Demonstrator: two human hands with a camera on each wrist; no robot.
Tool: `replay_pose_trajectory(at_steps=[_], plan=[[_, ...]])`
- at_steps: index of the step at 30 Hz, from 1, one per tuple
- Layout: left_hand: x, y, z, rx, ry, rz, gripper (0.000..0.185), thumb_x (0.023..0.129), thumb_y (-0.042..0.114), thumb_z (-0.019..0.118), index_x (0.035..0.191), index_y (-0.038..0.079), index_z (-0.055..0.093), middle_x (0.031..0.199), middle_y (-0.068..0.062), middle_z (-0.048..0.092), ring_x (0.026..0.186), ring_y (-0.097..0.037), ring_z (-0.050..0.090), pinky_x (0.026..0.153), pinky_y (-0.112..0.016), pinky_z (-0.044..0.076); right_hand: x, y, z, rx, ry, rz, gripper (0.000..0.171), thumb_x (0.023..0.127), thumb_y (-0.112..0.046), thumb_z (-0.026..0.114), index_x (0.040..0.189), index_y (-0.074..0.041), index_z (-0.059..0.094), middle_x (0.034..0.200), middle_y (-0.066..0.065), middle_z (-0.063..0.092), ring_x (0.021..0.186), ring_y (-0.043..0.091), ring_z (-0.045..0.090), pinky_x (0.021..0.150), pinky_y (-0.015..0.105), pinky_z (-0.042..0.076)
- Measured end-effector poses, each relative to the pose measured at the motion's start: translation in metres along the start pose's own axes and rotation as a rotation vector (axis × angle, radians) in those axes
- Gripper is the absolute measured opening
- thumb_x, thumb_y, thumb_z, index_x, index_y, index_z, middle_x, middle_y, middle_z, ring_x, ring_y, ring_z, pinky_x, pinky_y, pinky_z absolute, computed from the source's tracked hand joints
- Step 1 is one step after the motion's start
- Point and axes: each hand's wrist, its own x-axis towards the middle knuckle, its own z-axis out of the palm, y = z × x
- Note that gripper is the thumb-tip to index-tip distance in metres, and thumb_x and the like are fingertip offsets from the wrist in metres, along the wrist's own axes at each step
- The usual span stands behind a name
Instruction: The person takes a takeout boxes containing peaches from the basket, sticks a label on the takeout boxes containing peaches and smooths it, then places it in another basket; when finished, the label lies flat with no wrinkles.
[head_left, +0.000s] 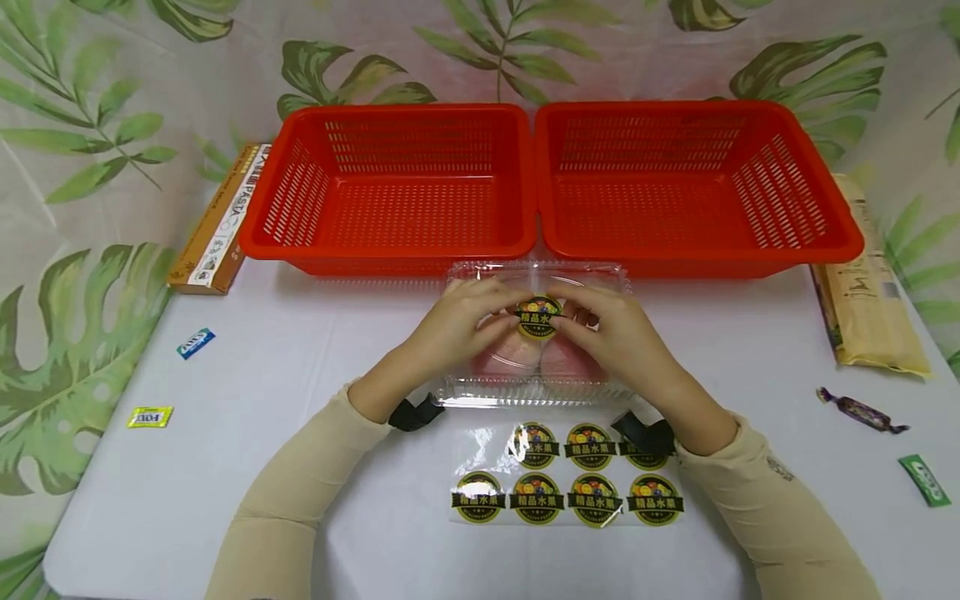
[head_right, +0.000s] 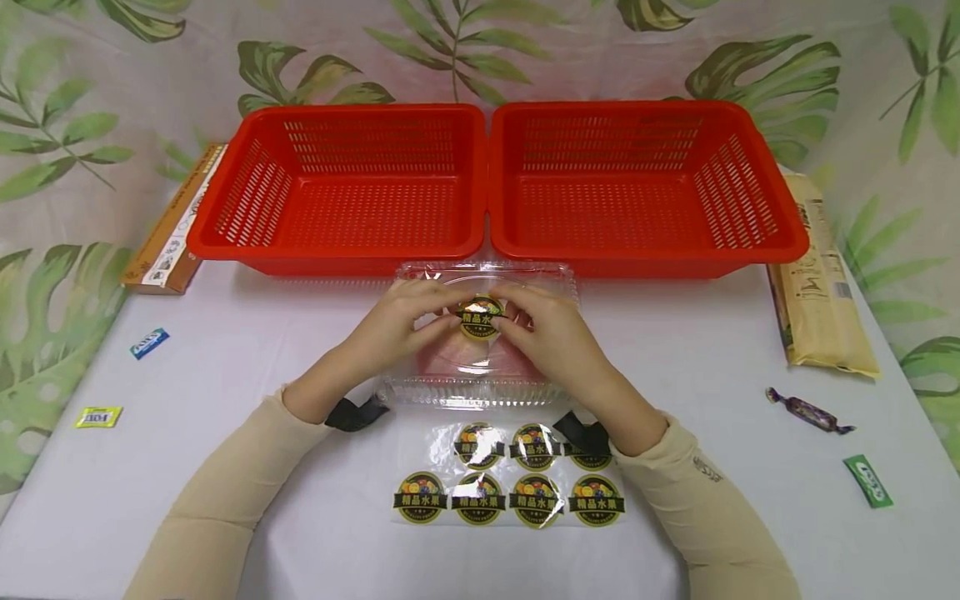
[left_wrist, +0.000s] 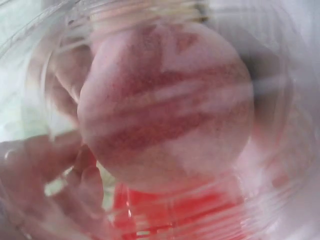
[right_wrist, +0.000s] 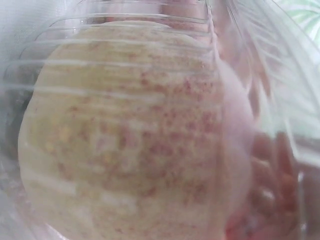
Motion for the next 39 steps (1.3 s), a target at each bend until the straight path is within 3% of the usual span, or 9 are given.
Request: replay_pose_trajectory(at_steps=[6,13,21,30,35,39], plan=[[-0.0007,0.0021,0.0007,0.038,-0.008,-0.024,0.032,0.086,0.02,0.061,0.118,0.014,0.061,0.104,0.001,0.062,0.103,-0.016,0.052,0.09,-0.036,0.032,0.0009,-0.0018,-0.0005,-0.024,-0.02,0.023,0.033,0.079,-0.01,0.069,0.111,-0.005,0.062,0.076,-0.001,0.056,0.068,0.013,0.048,0.059,0.028,0.042],[-0.0011,0.0048,0.0015,0.038,-0.013,-0.07,0.028,0.089,0.021,0.058,0.116,0.013,0.062,0.103,0.002,0.061,0.102,-0.016,0.052,0.088,-0.037,0.033,0.0024,-0.0018,-0.001,-0.036,-0.045,0.037,0.033,0.08,-0.012,0.068,0.111,-0.003,0.062,0.076,0.001,0.056,0.065,0.013,0.048,0.055,0.027,0.041],[-0.0015,0.0034,0.0031,0.051,-0.001,-0.064,0.028,0.086,0.016,0.06,0.114,0.014,0.063,0.099,0.003,0.06,0.093,-0.013,0.052,0.081,-0.033,0.034,0.0039,-0.0016,-0.0008,-0.082,-0.069,0.041,0.036,0.08,-0.011,0.069,0.114,-0.005,0.06,0.078,0.002,0.053,0.062,0.014,0.046,0.054,0.028,0.038],[-0.0005,0.0042,0.0029,0.093,-0.032,-0.068,0.029,0.085,0.018,0.062,0.114,0.015,0.064,0.101,0.003,0.059,0.091,-0.014,0.051,0.081,-0.032,0.032,0.0007,-0.0018,0.0,-0.131,-0.075,0.023,0.042,0.08,-0.013,0.068,0.119,-0.006,0.056,0.083,0.002,0.05,0.063,0.016,0.041,0.054,0.028,0.036],[-0.0009,0.0045,0.0032,0.126,-0.036,-0.068,0.026,0.086,0.018,0.06,0.111,0.014,0.065,0.096,0.004,0.057,0.086,-0.013,0.05,0.08,-0.032,0.033,-0.0009,0.0,0.0017,-0.198,-0.051,-0.062,0.042,0.078,-0.014,0.07,0.119,-0.01,0.058,0.089,0.007,0.054,0.072,0.019,0.047,0.06,0.033,0.039],[-0.002,0.0048,0.0036,0.153,-0.028,-0.093,0.026,0.087,0.021,0.058,0.111,0.016,0.066,0.094,0.005,0.059,0.088,-0.013,0.05,0.083,-0.034,0.031,-0.0012,0.0014,0.0048,-0.308,-0.042,-0.112,0.035,0.079,-0.023,0.069,0.113,-0.018,0.064,0.083,0.005,0.05,0.073,0.02,0.044,0.062,0.035,0.034]])
